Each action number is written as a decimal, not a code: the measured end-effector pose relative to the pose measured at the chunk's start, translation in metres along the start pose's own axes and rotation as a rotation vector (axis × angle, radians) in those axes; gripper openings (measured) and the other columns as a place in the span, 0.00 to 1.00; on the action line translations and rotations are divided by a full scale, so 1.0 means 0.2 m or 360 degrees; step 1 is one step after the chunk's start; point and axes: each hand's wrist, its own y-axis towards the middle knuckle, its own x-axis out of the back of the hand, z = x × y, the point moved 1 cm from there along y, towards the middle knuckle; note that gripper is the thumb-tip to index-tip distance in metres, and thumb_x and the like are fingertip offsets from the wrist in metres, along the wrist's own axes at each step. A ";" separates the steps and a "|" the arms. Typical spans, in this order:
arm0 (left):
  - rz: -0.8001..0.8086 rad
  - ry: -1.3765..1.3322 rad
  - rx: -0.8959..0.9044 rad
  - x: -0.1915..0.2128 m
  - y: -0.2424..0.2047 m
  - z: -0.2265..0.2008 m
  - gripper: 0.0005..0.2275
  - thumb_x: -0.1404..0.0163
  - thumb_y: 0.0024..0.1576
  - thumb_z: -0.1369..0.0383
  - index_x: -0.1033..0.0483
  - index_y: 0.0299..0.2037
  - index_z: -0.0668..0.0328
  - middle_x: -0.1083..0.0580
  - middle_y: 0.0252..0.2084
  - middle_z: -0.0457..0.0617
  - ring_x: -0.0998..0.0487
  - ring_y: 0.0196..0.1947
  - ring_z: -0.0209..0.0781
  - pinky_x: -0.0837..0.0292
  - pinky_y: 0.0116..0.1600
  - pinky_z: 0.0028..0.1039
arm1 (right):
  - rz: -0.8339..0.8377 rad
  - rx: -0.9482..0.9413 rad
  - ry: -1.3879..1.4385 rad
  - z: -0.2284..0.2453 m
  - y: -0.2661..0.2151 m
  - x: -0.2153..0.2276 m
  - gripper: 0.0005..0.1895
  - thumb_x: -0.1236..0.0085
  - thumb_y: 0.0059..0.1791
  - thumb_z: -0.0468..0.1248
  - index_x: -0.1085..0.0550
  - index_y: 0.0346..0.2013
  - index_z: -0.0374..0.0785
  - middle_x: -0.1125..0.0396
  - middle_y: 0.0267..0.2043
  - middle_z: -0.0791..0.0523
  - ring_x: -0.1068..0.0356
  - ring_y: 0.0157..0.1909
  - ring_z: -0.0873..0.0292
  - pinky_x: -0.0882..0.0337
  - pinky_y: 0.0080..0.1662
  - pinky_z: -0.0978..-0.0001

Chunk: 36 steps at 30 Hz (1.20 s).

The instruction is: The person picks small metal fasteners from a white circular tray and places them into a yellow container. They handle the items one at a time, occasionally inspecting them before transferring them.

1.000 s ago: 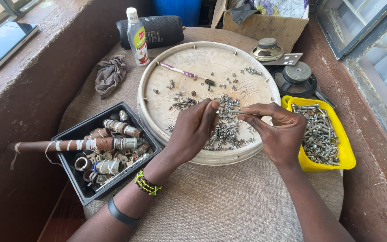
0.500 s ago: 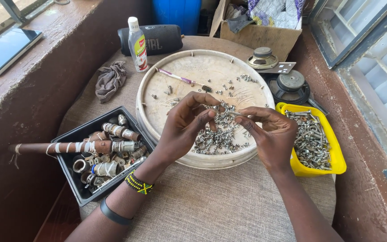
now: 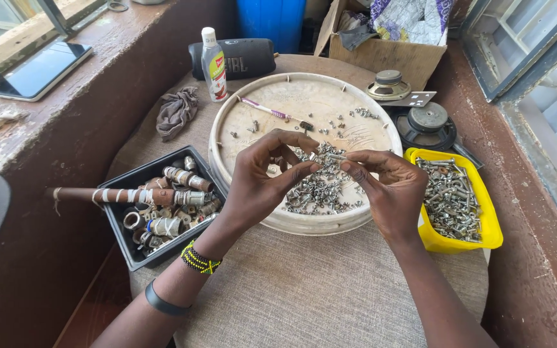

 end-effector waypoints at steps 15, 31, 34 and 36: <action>0.0543 0.1452 0.0282 0.68 -0.15 -0.41 0.07 0.44 0.59 0.72 0.17 0.45 0.56 0.17 0.43 0.48 0.16 0.42 0.42 0.27 0.47 0.32 | 0.0203 0.0030 -0.0193 -0.03 -0.04 0.02 0.08 0.32 0.52 0.24 0.23 0.44 0.27 0.26 0.43 0.47 0.23 0.46 0.56 0.20 0.54 0.69; 0.0640 0.1242 -0.0136 0.19 0.05 -0.24 0.15 0.59 0.61 0.82 0.22 0.52 0.60 0.21 0.54 0.54 0.23 0.57 0.51 0.28 0.64 0.40 | 0.0092 0.0008 -0.0285 -0.02 -0.04 0.05 0.08 0.31 0.54 0.27 0.22 0.44 0.29 0.26 0.42 0.49 0.24 0.45 0.59 0.22 0.52 0.72; 0.0857 0.1306 -0.0107 -0.02 0.05 -0.02 0.26 0.59 0.49 0.89 0.25 0.56 0.59 0.23 0.30 0.54 0.24 0.28 0.50 0.31 0.29 0.39 | 0.0020 0.0101 -0.0384 0.01 -0.05 0.15 0.06 0.41 0.60 0.29 0.23 0.44 0.25 0.26 0.39 0.47 0.24 0.40 0.56 0.27 0.39 0.74; 0.0937 0.1337 -0.0061 -0.10 0.05 0.11 0.20 0.58 0.48 0.85 0.26 0.49 0.58 0.23 0.39 0.56 0.24 0.39 0.61 0.32 0.31 0.51 | -0.0026 0.0232 -0.0467 0.03 -0.07 0.26 0.08 0.41 0.63 0.29 0.24 0.46 0.22 0.28 0.40 0.46 0.27 0.39 0.55 0.28 0.46 0.70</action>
